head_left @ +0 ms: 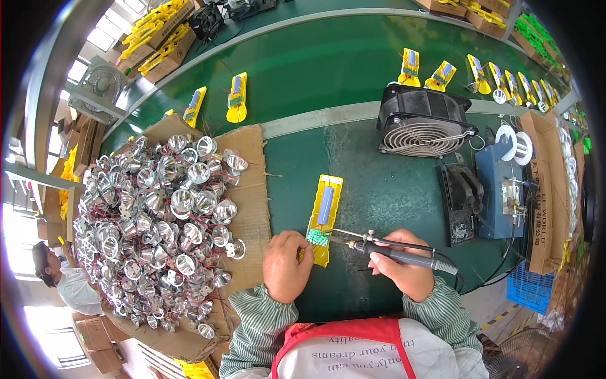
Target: The person solders circuit boards and wires onto flashlight casings using a soldering iron, placing the assembled units onto the conveyor belt.
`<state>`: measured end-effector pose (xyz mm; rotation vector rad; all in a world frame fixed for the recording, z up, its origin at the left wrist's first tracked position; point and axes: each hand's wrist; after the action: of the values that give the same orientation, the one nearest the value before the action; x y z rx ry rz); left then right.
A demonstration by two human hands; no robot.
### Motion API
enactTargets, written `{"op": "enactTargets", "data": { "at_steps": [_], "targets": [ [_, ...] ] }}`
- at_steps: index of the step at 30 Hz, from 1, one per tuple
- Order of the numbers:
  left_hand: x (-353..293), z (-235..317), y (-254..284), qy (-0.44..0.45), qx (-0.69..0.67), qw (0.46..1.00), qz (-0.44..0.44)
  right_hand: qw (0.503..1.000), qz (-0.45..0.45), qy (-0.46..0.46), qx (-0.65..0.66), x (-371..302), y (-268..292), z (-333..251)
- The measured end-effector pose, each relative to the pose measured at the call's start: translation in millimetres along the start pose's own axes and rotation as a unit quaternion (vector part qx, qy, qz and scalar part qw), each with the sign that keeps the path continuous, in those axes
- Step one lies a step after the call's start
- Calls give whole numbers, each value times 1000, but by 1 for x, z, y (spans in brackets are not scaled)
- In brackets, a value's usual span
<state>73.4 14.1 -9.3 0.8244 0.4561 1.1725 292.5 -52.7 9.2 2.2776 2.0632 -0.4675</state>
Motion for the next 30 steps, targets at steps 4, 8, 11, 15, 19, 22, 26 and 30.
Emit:
{"op": "enactTargets", "data": {
  "at_steps": [4, 8, 11, 15, 19, 22, 26, 30],
  "targets": [
    [-9, 8, 2, 19, 23, 999, -23, 1000, 27, 2, 5, -7, 5, -4],
    [-22, 23, 2, -67, 193, 979, -3, 999, 26, 26, 0, -10, 14, -4],
    [-10, 19, 5, -79, 201, 976, 6, 998, 43, 41, 6, -12, 19, -2],
    [47, -3, 1, -39, 21, 999, 14, 998, 54, 41, -4, -14, 29, 1],
    [151, -12, -27, -24, -98, 994, -49, 996, 75, 43, 18, -11, 37, 1],
    [237, -4, -58, -85, -144, 981, -99, 995, 101, 12, 10, -5, 42, -1],
    [297, -1, -70, -70, -312, 943, -98, 992, 118, -8, 36, -1, 48, -1],
    [314, -37, -27, -77, 209, 964, 143, 994, 94, 21, 48, 3, 53, 4]
  ]
}}
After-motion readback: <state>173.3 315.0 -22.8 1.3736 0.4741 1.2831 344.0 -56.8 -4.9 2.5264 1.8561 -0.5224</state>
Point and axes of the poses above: each hand's wrist, its own x-axis towards the middle knuckle, its own y-axis out of the back of the hand, z = x × y
